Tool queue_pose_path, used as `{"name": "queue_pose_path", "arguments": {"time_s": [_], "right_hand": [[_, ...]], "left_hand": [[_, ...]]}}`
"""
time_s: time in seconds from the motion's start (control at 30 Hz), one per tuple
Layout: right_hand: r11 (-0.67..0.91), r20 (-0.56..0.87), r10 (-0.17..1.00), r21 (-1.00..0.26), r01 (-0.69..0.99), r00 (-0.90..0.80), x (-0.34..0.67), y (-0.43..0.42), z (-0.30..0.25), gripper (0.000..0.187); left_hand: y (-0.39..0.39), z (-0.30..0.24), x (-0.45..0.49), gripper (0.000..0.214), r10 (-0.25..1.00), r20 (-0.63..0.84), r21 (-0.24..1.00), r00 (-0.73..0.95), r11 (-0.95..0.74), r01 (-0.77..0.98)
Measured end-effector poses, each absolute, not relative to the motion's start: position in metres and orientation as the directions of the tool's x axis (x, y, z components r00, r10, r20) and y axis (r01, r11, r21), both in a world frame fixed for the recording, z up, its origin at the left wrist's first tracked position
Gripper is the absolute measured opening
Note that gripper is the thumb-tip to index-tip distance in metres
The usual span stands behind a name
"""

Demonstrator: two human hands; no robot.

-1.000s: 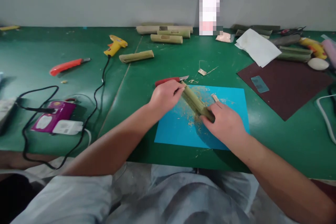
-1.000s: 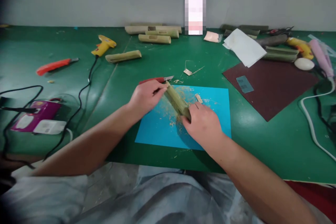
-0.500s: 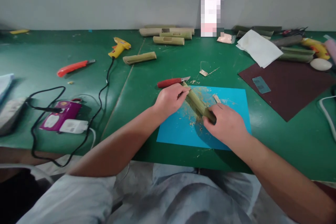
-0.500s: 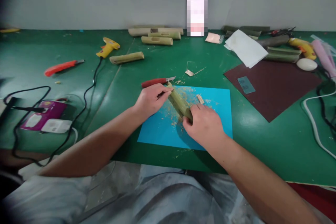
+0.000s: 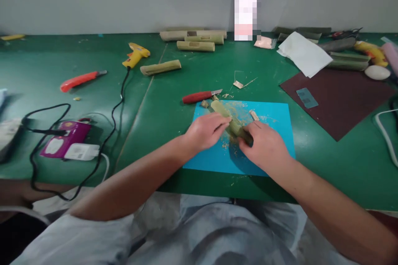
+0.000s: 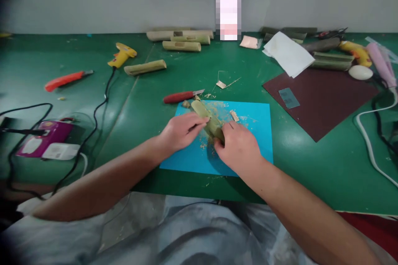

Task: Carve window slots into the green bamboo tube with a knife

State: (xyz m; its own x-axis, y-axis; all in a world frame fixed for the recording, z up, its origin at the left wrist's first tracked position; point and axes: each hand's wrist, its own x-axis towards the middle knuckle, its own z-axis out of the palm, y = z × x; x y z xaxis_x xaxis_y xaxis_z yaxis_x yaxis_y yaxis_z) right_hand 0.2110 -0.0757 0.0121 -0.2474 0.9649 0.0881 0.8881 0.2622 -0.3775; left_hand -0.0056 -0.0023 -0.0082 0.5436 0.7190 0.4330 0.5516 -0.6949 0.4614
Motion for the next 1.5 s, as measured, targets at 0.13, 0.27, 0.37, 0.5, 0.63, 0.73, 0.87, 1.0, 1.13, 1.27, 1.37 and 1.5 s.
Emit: {"name": "queue_pose_path", "arguments": {"time_s": [0.13,0.27,0.37,0.5,0.63,0.73,0.87,1.0,1.13,1.27,1.37,1.5], "right_hand": [[0.261,0.097,0.965,-0.383,0.886,-0.242,0.211,-0.076,0.012,0.014],[0.256,0.084,0.966,-0.389,0.885,-0.243,0.211,-0.076,0.011,0.012],[0.239,0.084,0.971,-0.402,0.884,-0.224,0.212,-0.075,0.011,0.013],[0.229,0.087,0.973,-0.419,0.879,-0.212,0.212,-0.075,0.011,0.014],[0.209,0.051,0.977,-0.443,0.872,-0.208,0.213,-0.073,0.011,0.011],[0.199,0.057,0.979,-0.454,0.869,-0.194,0.212,-0.072,0.011,0.012],[0.212,0.029,0.975,-0.438,0.873,-0.222,0.212,-0.073,0.013,0.013],[0.21,0.03,0.975,-0.446,0.87,-0.22,0.212,-0.075,0.014,0.015],[0.223,0.036,0.972,-0.441,0.869,-0.232,0.212,-0.075,0.013,0.013],[0.233,0.064,0.971,-0.44,0.868,-0.228,0.213,-0.075,0.01,0.014],[0.248,0.085,0.968,-0.413,0.876,-0.234,0.212,-0.076,0.01,0.012],[0.308,0.174,0.947,-0.25,0.918,-0.271,0.212,-0.079,0.015,0.013]], "left_hand": [[-0.003,-0.008,-0.011,0.02,0.773,0.48,0.479,0.414,-0.627,0.615],[-0.007,-0.008,-0.008,0.021,0.722,0.426,0.435,0.546,-0.692,0.576],[-0.007,-0.009,-0.006,0.021,0.717,0.419,0.455,0.558,-0.697,0.554],[-0.006,-0.009,-0.007,0.021,0.741,0.476,0.447,0.474,-0.668,0.595],[-0.007,-0.008,-0.008,0.022,0.685,0.413,0.431,0.601,-0.728,0.534],[-0.003,-0.009,-0.009,0.022,0.752,0.477,0.455,0.455,-0.654,0.604],[-0.007,-0.01,-0.008,0.024,0.697,0.408,0.393,0.589,-0.717,0.576],[-0.008,-0.01,-0.007,0.023,0.718,0.458,0.414,0.523,-0.694,0.589],[-0.003,-0.01,-0.009,0.022,0.677,0.446,0.409,0.585,-0.736,0.54],[0.006,-0.011,-0.011,0.021,0.72,0.483,0.43,0.499,-0.691,0.581],[0.005,-0.01,-0.01,0.022,0.718,0.481,0.427,0.502,-0.693,0.581],[0.002,-0.009,-0.01,0.021,0.704,0.427,0.444,0.568,-0.71,0.546]]}}
